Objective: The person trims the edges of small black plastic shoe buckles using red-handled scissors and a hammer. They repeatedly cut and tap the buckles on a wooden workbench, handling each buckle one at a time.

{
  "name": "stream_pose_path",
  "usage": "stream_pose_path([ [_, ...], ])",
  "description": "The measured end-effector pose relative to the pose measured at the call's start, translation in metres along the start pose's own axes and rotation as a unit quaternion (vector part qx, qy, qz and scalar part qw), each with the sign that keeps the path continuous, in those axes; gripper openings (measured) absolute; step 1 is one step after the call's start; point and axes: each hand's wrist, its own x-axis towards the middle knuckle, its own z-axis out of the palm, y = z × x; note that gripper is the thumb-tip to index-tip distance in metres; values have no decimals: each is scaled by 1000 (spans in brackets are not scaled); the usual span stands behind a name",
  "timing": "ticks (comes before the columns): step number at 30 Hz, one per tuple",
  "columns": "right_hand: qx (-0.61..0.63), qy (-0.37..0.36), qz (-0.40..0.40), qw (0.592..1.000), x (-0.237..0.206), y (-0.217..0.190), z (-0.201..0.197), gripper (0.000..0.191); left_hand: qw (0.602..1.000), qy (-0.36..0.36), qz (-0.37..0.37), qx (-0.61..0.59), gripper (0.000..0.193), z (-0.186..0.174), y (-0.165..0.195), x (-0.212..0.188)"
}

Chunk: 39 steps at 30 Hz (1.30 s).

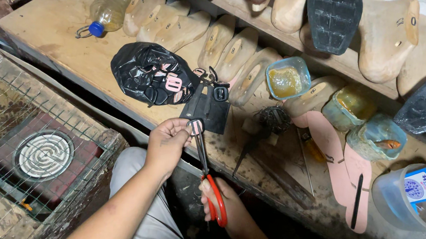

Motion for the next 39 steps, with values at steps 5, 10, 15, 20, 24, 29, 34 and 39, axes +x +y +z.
stream_pose_path([
  [5, -30, 32, -13, 999, 1, 0, 2, 37, 997, -18, 18, 74, 15, -4, -8, 2],
  [10, -21, 47, -18, 998, 4, -2, 4, 41, 997, 17, -5, 69, 12, -4, -14, 8],
  [15, -37, 71, -18, 997, 4, -3, 6, 43, 997, 21, -23, 74, 11, -5, -11, 9],
  [20, -31, 69, -22, 997, 7, -3, 7, 46, 997, 8, -22, 75, 12, -7, -11, 7],
  [24, -32, 76, -11, 997, 10, -2, 8, 44, 997, 10, -17, 69, 12, -7, -13, 8],
  [29, -45, 77, -14, 996, 9, -3, 7, 44, 995, 30, -17, 92, 13, -4, -13, 7],
  [34, -71, 101, -1, 992, 11, -4, 8, 41, 995, 35, -13, 98, 13, -3, -10, 7],
  [39, -69, 102, -1, 992, 11, -3, 10, 41, 996, 21, -13, 88, 12, -4, -12, 7],
])
